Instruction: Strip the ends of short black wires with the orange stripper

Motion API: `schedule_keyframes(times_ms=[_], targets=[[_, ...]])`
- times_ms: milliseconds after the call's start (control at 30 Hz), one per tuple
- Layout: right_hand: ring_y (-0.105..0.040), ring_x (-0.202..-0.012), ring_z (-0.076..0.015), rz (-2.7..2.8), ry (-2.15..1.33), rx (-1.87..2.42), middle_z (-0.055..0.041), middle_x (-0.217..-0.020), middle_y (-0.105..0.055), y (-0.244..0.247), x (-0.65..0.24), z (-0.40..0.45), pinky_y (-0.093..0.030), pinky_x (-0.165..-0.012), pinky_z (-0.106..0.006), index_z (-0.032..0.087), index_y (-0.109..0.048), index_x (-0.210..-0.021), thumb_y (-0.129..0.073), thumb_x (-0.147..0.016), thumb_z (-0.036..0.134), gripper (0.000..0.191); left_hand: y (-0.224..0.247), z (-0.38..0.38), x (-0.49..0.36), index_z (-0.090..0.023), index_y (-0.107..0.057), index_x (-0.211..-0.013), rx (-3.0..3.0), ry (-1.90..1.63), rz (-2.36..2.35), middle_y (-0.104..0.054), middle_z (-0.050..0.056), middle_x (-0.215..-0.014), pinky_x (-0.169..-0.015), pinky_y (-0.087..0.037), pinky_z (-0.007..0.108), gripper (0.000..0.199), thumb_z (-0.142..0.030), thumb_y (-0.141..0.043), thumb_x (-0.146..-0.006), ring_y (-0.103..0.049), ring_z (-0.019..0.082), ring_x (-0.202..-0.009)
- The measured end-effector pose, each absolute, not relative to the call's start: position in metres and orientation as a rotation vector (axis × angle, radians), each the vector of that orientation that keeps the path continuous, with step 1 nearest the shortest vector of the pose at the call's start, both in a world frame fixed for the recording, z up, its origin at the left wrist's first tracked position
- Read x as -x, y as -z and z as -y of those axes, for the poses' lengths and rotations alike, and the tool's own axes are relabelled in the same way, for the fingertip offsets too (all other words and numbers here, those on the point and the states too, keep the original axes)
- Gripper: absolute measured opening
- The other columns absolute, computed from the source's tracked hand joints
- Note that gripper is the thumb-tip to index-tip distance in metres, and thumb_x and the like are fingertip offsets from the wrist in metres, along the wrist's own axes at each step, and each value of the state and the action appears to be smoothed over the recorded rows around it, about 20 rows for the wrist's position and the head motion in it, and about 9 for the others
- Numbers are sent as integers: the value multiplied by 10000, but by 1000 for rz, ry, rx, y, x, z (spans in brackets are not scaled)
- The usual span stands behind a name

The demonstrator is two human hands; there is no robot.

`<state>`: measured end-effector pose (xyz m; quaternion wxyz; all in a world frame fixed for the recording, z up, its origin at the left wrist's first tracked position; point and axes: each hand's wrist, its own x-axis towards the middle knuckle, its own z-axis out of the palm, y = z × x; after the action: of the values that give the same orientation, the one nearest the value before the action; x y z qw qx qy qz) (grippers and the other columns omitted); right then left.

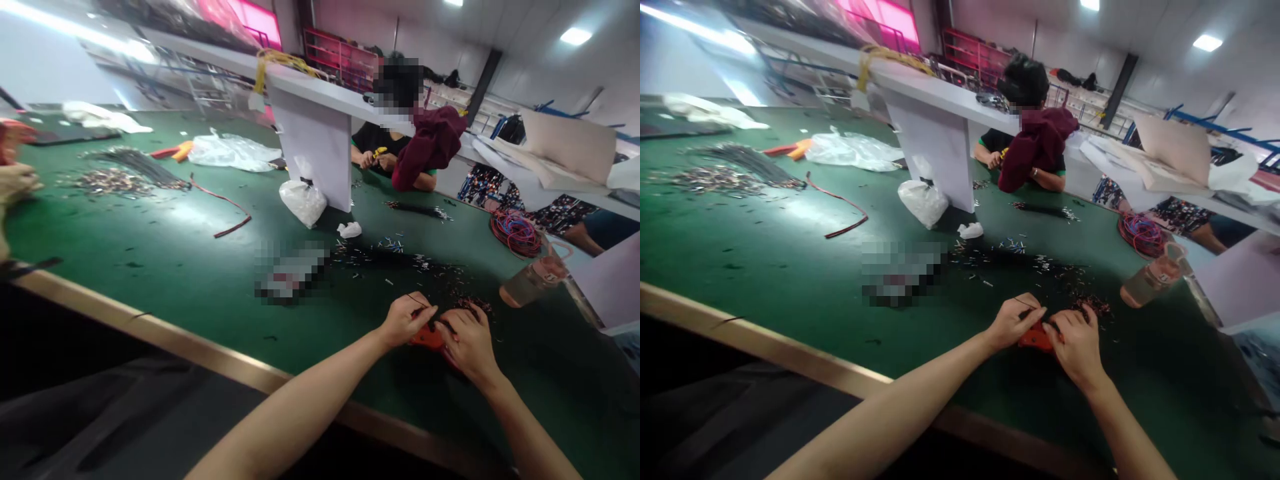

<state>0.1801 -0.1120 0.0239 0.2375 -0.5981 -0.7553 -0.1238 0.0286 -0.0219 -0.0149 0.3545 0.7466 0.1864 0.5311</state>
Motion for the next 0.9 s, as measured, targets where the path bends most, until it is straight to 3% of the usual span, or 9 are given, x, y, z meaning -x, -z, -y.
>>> schedule_keyframes(times_ms=[233, 433, 600, 733, 900], targets=[[-597, -657, -145, 2152, 406, 1573, 5, -658, -660, -31, -175, 109, -293, -970, -366, 214, -601, -712, -397, -973, 214, 331, 20, 18, -32, -152, -671, -671, -1885, -1389, -499, -675, 72, -660, -635, -513, 253, 313, -336, -547, -892, -626, 143, -637], [-610, -647, -136, 2148, 426, 1491, 10, -667, -672, -38, -169, 112, -320, -961, -365, 210, -594, -712, -420, -967, 194, 308, 25, 14, -34, -160, -626, -603, -1777, -1298, -579, -641, 51, -649, -630, -470, 240, 344, -354, -541, -875, -591, 128, -626], [-623, -636, -143, 2063, 460, 1470, 2, -689, -691, -40, -178, 118, -358, -934, -370, 206, -593, -729, -453, -962, 210, 272, 20, 0, -26, -167, -574, -589, -1415, -1384, -917, -520, -17, -549, -538, -377, 226, 343, -401, -556, -839, -460, 100, -531], [-633, -658, -161, 2026, 494, 1674, -8, -674, -701, -28, -204, 113, -364, -908, -365, 213, -611, -695, -459, -961, 272, 312, 19, -7, -25, -170, -582, -601, -1228, -1392, -973, -561, -15, -600, -558, -380, 226, 326, -425, -596, -803, -472, 98, -550], [-649, -910, -223, 2062, 316, 2007, -54, -1012, -736, -13, -223, 97, -324, -929, -409, 229, -674, -972, -509, -912, 238, 176, 24, -8, -27, -171, -579, -596, -1116, -1363, -992, -588, -3, -606, -553, -395, 232, 332, -451, -625, -768, -496, 106, -552]])
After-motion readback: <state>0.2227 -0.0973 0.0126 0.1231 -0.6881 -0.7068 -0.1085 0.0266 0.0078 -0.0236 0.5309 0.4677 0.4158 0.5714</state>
